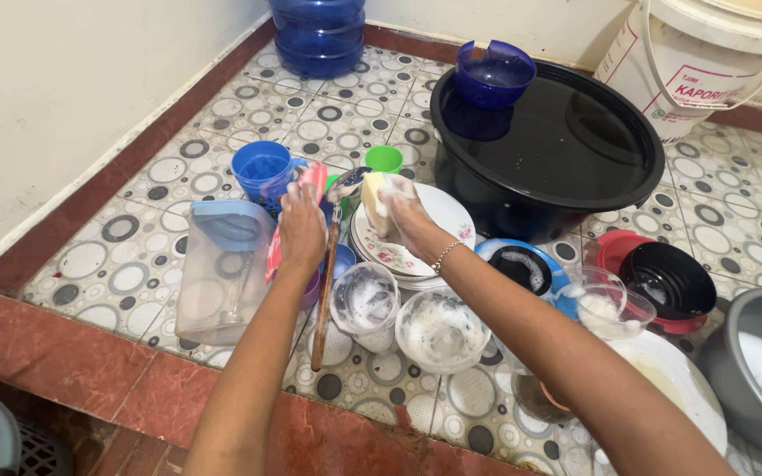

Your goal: The person washes a red plastic lid and several white ceramic plates using a sponge and soapy water. They scrub each item thoroughly and place them aside on the tiled floor.

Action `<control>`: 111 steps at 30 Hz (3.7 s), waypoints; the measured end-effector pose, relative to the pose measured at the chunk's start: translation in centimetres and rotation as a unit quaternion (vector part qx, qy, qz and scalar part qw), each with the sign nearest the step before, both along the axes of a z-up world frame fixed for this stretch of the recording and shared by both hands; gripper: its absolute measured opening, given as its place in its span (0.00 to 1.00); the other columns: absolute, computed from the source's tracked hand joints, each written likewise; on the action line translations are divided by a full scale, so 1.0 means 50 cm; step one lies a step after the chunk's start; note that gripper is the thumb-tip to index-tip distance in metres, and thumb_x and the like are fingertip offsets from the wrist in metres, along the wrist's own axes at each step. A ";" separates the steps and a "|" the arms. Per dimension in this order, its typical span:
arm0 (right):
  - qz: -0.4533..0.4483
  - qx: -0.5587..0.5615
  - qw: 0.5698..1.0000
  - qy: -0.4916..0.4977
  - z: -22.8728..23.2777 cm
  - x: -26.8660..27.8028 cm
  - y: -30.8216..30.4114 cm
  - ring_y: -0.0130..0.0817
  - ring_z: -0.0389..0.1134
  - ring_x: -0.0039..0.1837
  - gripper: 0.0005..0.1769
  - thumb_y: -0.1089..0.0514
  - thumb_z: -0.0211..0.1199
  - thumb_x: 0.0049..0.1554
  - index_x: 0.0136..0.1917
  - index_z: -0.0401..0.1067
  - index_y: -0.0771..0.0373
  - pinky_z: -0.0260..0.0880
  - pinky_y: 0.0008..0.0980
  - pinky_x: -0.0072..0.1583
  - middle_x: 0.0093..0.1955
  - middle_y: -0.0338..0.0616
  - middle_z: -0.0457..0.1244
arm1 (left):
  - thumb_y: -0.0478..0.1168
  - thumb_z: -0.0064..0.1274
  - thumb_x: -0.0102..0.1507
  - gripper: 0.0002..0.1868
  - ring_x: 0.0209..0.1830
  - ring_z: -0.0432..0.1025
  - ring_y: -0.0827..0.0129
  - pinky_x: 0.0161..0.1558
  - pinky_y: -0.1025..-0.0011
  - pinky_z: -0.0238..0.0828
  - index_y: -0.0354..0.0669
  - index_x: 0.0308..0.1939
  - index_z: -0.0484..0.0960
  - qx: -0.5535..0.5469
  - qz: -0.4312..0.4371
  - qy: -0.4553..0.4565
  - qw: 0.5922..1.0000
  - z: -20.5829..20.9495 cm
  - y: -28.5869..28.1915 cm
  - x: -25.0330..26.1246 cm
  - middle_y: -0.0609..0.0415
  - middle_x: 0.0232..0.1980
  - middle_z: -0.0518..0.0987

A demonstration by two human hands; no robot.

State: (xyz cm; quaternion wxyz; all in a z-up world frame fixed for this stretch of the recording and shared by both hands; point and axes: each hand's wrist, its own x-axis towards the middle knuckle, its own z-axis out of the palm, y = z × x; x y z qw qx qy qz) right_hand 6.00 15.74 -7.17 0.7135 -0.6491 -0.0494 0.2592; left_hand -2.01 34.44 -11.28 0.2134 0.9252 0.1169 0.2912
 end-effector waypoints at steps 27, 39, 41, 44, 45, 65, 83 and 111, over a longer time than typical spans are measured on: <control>-0.125 -0.004 0.990 0.057 0.024 0.019 -0.554 0.45 0.65 0.62 0.32 0.56 0.56 0.53 0.71 0.58 0.45 0.72 0.55 0.55 0.61 0.45 0.60 | 0.39 0.55 0.59 0.24 0.69 0.61 0.47 0.65 0.42 0.56 0.40 0.60 0.73 0.151 -0.127 0.079 0.977 0.025 -0.260 0.085 0.41 0.63 0.68; -0.302 0.013 0.940 0.159 -0.023 0.047 -0.793 0.55 0.62 0.66 0.32 0.57 0.60 0.55 0.71 0.56 0.57 0.71 0.67 0.59 0.65 0.53 0.56 | 0.46 0.62 0.58 0.40 0.70 0.56 0.40 0.64 0.49 0.62 0.36 0.69 0.64 -0.006 -0.008 0.304 0.953 -0.102 -0.318 0.170 0.32 0.69 0.59; -0.303 0.038 0.937 0.169 -0.034 0.049 -0.792 0.54 0.63 0.66 0.30 0.59 0.60 0.56 0.70 0.57 0.57 0.72 0.64 0.59 0.65 0.54 0.57 | 0.47 0.63 0.57 0.43 0.71 0.54 0.38 0.66 0.50 0.62 0.35 0.71 0.61 -0.038 0.037 0.320 0.946 -0.134 -0.274 0.182 0.30 0.70 0.57; -0.262 0.081 0.948 0.158 -0.049 0.050 -0.785 0.49 0.66 0.64 0.26 0.62 0.58 0.56 0.68 0.59 0.55 0.75 0.57 0.58 0.64 0.52 0.59 | 0.46 0.65 0.56 0.47 0.71 0.52 0.36 0.66 0.51 0.61 0.34 0.73 0.58 -0.087 0.075 0.317 0.942 -0.182 -0.228 0.200 0.28 0.71 0.54; -0.241 0.078 0.956 0.147 -0.053 0.050 -0.783 0.47 0.66 0.63 0.25 0.62 0.57 0.56 0.67 0.60 0.55 0.75 0.55 0.58 0.63 0.51 0.59 | 0.46 0.65 0.56 0.47 0.72 0.52 0.36 0.65 0.50 0.62 0.33 0.73 0.57 -0.097 0.078 0.320 0.939 -0.198 -0.215 0.205 0.29 0.71 0.54; -0.288 0.012 0.942 0.173 -0.146 0.044 -0.916 0.47 0.67 0.59 0.28 0.55 0.62 0.54 0.67 0.62 0.55 0.68 0.57 0.55 0.59 0.48 0.62 | 0.39 0.69 0.54 0.47 0.67 0.61 0.40 0.60 0.57 0.70 0.26 0.69 0.58 -0.171 0.193 0.303 0.918 -0.273 -0.163 0.285 0.27 0.68 0.60; -0.031 -0.441 0.893 -0.082 -0.165 -0.071 -0.693 0.41 0.73 0.49 0.49 0.56 0.79 0.43 0.69 0.51 0.48 0.74 0.35 0.49 0.51 0.49 0.66 | 0.46 0.68 0.53 0.59 0.75 0.53 0.34 0.67 0.49 0.63 0.37 0.79 0.46 -0.195 0.149 0.379 0.893 -0.283 -0.166 0.287 0.25 0.75 0.58; -0.457 -0.470 0.707 -0.266 -0.142 -0.014 -1.061 0.56 0.68 0.58 0.35 0.55 0.67 0.54 0.69 0.53 0.57 0.66 0.51 0.61 0.57 0.62 0.64 | 0.54 0.55 0.63 0.26 0.76 0.58 0.52 0.69 0.47 0.59 0.62 0.66 0.74 0.160 -0.283 0.468 0.822 -0.127 -0.547 0.155 0.55 0.73 0.68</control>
